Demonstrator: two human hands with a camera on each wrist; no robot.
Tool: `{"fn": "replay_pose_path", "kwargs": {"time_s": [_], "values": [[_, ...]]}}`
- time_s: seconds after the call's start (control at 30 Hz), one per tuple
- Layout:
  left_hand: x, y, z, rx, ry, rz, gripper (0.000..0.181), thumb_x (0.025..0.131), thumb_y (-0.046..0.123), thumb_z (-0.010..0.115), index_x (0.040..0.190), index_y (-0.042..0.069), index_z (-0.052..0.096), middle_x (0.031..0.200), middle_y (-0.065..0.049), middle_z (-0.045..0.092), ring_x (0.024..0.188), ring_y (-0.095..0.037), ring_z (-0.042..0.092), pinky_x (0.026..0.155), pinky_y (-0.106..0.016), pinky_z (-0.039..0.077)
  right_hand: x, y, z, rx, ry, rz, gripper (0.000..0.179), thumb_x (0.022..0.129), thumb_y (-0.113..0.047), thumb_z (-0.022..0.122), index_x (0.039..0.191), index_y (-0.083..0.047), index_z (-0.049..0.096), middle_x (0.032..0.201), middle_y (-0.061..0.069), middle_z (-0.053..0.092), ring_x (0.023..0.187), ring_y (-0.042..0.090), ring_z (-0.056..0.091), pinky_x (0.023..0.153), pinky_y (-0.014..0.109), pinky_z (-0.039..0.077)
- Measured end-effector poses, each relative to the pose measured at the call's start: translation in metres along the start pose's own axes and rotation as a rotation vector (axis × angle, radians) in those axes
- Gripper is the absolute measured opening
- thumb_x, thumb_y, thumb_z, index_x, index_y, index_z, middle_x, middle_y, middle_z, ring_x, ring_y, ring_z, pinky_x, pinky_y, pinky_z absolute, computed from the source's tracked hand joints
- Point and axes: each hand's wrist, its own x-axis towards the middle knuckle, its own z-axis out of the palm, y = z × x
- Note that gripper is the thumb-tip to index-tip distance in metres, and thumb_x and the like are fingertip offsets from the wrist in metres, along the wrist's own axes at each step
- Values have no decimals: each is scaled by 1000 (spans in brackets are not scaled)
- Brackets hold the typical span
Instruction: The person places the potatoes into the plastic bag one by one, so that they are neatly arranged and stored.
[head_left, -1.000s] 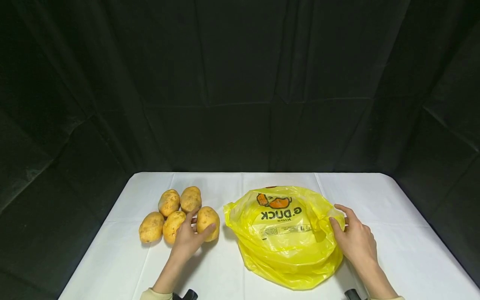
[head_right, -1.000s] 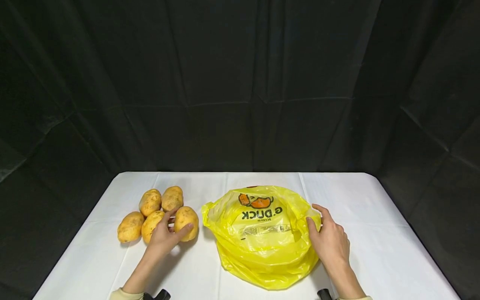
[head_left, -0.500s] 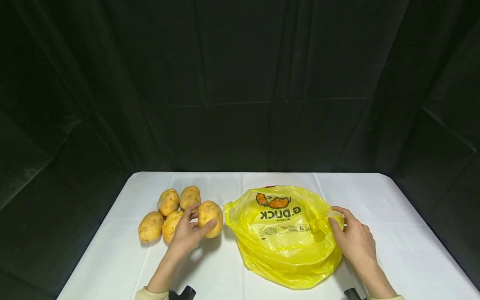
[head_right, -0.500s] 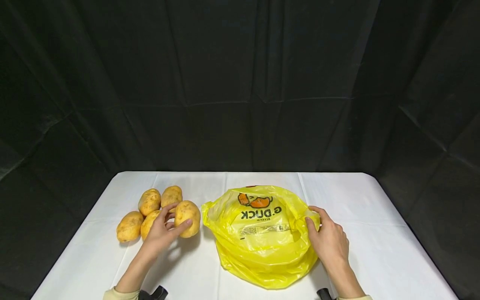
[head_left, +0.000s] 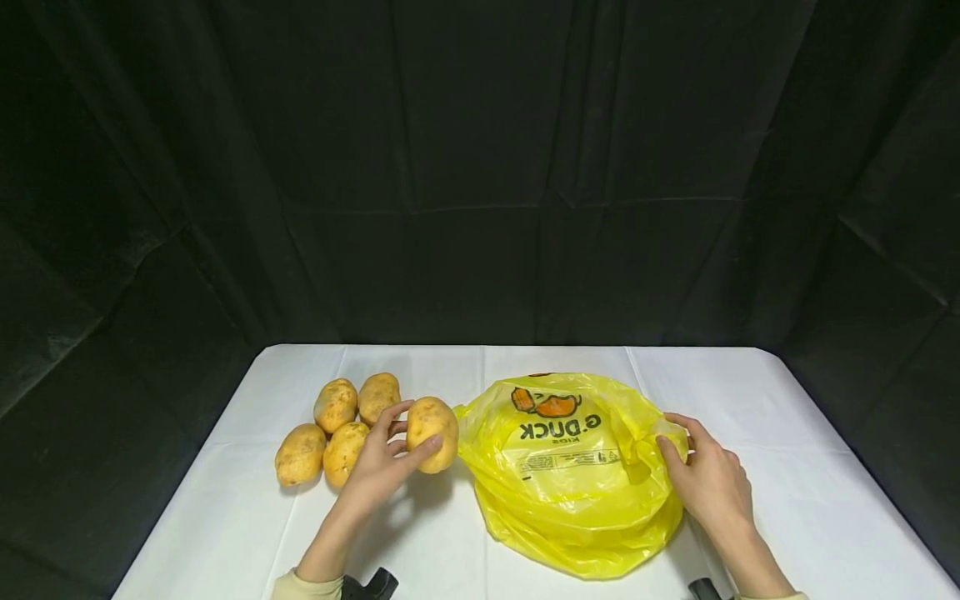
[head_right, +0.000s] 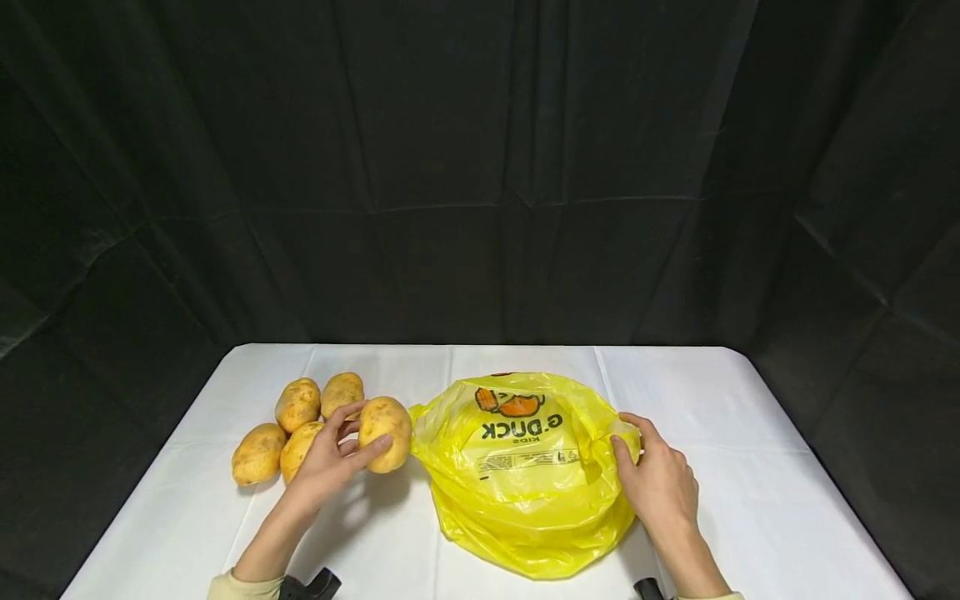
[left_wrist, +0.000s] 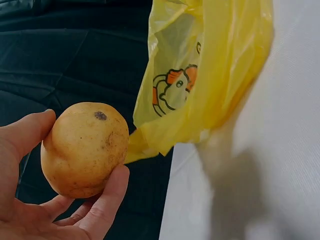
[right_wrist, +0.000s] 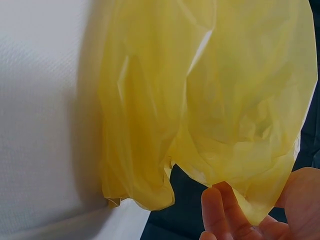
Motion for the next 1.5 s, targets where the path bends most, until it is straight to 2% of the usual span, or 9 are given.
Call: {"fn": "replay_pose_path", "kwargs": {"time_s": [0.37,0.63,0.93,1.1,1.3,1.5], "values": [[5,9,15,-29,-63,21,70,86,24,78,142,9,40,122,-17,52,90,-22,64,74,-29,51,2,-3,1,-4,-3,8,39,94,-21,64,130,-6,57,108,32,63,83,39,64,64,52,47],[9,11,24,-61,-99,45,68,87,21,76,142,7,40,122,-18,52,90,-23,64,74,-31,52,2,-3,1,-4,-12,15,40,94,-20,65,130,-6,56,107,32,63,84,40,64,64,52,46],[10,7,34,-81,-143,51,67,87,22,76,142,6,40,121,-18,51,89,-22,64,74,-30,52,1,-5,-1,-7,-14,16,40,94,-21,64,130,-6,57,107,32,64,82,38,64,64,51,47],[13,4,39,-97,-174,41,69,87,25,76,142,6,39,123,-19,51,94,-24,65,76,-31,52,1,-4,-1,-9,3,1,40,93,-21,65,129,-7,57,106,32,64,81,37,64,62,51,47],[15,0,46,-136,-195,16,70,87,27,76,143,6,38,125,-19,49,101,-27,64,80,-34,53,1,-4,-1,-13,-14,26,40,94,-22,64,130,-6,57,107,31,63,81,37,63,63,50,47],[14,-1,52,-161,-210,20,69,88,25,76,142,5,38,123,-19,50,100,-26,64,80,-32,53,1,-5,0,-15,-23,35,41,94,-22,65,130,-6,56,107,31,63,81,36,63,64,50,47]]}}
